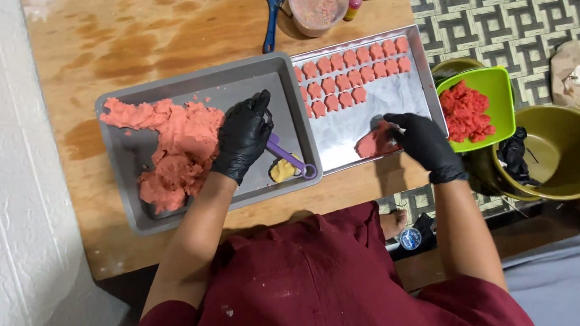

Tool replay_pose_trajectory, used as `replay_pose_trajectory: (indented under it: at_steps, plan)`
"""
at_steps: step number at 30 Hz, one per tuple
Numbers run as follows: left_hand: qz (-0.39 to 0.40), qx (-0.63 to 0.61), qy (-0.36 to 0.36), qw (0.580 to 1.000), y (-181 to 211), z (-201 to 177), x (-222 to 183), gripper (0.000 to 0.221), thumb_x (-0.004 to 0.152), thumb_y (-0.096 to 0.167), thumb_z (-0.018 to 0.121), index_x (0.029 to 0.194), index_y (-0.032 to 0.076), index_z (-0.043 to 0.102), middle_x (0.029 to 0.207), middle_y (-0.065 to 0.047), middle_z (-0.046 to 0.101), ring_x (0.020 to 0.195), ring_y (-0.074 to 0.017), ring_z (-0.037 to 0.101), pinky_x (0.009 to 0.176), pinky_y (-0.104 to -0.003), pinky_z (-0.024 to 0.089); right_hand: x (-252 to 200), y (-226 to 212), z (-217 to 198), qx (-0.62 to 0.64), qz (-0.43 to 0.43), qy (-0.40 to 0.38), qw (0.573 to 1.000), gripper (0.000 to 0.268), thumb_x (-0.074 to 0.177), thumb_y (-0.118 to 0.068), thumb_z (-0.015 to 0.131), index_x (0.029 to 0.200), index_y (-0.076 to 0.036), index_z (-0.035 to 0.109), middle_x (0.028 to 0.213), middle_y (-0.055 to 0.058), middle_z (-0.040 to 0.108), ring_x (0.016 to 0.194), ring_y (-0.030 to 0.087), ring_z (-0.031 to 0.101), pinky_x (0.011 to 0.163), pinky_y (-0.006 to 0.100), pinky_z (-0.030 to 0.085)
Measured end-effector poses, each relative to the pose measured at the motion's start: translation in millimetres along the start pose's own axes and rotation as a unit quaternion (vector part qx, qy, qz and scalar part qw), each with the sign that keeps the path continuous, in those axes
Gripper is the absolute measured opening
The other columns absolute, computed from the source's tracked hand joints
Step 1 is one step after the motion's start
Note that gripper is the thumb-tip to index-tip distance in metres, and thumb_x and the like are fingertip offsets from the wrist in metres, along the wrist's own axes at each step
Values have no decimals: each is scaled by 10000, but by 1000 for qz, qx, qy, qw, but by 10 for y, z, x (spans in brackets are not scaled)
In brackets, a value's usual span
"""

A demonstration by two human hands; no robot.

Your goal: Portioning and arranging small pieces of pink dough onto a baking tray using a spatula and hands.

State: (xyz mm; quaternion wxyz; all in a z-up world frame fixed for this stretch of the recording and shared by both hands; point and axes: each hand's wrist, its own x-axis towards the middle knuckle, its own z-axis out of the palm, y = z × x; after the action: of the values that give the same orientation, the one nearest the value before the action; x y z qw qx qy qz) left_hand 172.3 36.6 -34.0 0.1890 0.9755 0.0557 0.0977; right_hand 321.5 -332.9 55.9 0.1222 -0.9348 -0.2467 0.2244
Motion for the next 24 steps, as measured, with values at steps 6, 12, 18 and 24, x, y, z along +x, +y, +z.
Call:
replay_pose_trajectory:
  at_steps: [6, 12, 18, 24]
  plan:
    - [3, -3, 24, 1000, -42, -37, -104, 684, 884, 392, 742, 1494, 150, 549, 1313, -128, 665, 1254, -331, 612, 1055, -455, 486, 37, -259, 781, -93, 4, 25, 995, 837, 830, -368, 801, 1555, -109, 473, 1495, 317, 491, 1302, 614, 487, 929, 677, 556]
    - [37, -91, 127, 987, -43, -218, -276, 617, 920, 318, 735, 1481, 118, 573, 1327, -163, 649, 1259, -365, 594, 1064, -454, 490, 23, -54, 947, -112, 5, 90, 990, 423, 962, -287, 680, 1383, -264, 687, 1423, 109, 666, 1224, 404, 657, 930, 531, 589]
    - [43, -116, 169, 978, 165, -508, -417, 569, 958, 242, 729, 1479, 87, 559, 1352, -167, 632, 1279, -372, 583, 1082, -474, 483, -16, -36, 826, 16, 30, 105, 994, 316, 933, -340, 730, 1247, -366, 744, 1305, -24, 726, 1206, 291, 667, 985, 429, 559]
    - [51, -61, 233, 969, 93, -341, -608, 607, 931, 292, 730, 1495, 146, 561, 1409, -101, 602, 1310, -310, 575, 1114, -440, 470, 153, 500, 736, 469, 143, 188, 851, 268, 1015, -172, 755, 1253, -57, 712, 1029, 147, 734, 885, 201, 718, 826, 347, 633]
